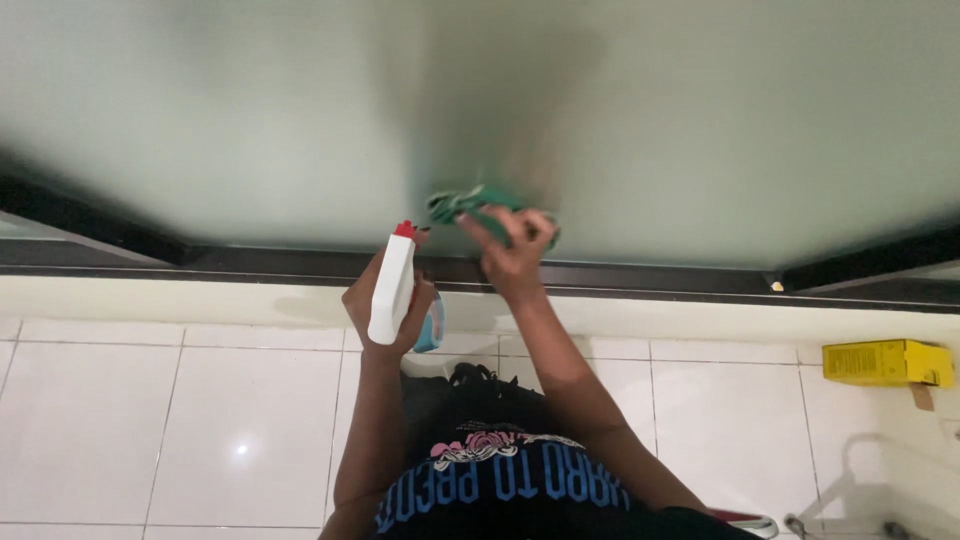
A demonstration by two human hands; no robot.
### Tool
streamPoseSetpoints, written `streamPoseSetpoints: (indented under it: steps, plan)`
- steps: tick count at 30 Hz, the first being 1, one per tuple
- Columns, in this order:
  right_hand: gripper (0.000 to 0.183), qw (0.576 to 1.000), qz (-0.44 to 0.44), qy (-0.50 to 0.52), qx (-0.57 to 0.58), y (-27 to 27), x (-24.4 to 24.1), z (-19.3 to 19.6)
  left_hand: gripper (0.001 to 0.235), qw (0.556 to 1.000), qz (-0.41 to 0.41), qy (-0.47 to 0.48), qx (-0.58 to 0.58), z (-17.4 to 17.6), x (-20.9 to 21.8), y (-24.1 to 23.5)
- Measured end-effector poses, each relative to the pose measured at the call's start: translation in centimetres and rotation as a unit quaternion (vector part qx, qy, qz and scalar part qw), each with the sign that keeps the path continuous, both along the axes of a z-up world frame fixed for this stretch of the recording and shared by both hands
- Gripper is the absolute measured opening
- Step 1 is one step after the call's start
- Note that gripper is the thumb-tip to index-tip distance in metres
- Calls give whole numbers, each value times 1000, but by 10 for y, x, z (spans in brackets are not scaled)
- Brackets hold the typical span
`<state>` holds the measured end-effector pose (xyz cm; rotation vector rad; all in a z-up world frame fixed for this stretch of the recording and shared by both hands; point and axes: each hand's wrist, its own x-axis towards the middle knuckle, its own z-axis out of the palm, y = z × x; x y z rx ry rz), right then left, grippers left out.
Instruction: The person cleans a glass partition by spraying it with a spray bottle and wiping the surface with a cloth.
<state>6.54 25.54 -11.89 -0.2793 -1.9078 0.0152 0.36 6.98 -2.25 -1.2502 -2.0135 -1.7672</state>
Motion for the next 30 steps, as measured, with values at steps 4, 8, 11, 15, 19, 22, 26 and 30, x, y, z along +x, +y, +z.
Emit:
streamPoseSetpoints:
  steps: [4, 8, 11, 15, 19, 22, 26, 30]
  plan:
    - [41, 999, 19, -49, 14, 6, 5, -88, 53, 999, 26, 40, -21, 1, 6, 0]
    - [41, 994, -62, 79, -33, 25, 17, -35, 51, 998, 17, 59, 13, 1, 9, -7]
    - [42, 983, -73, 157, -67, 17, 9, 21, 48, 998, 28, 49, 7, 5, 17, -12]
    - [51, 999, -2, 17, -38, -2, -22, -22, 45, 998, 25, 53, -2, 13, 22, -14]
    - [51, 998, 12, -51, -19, -3, -9, -76, 47, 999, 14, 50, -6, 11, 26, -19]
    - [47, 996, -53, -60, 26, 24, 14, -70, 48, 998, 24, 56, -4, 8, 25, -18]
    - [51, 985, -97, 119, -83, 36, 23, 15, 49, 998, -15, 54, 17, 2, 20, -13]
    - [50, 992, -47, 113, -35, 15, -4, 14, 49, 997, -42, 69, 10, 14, 20, -10]
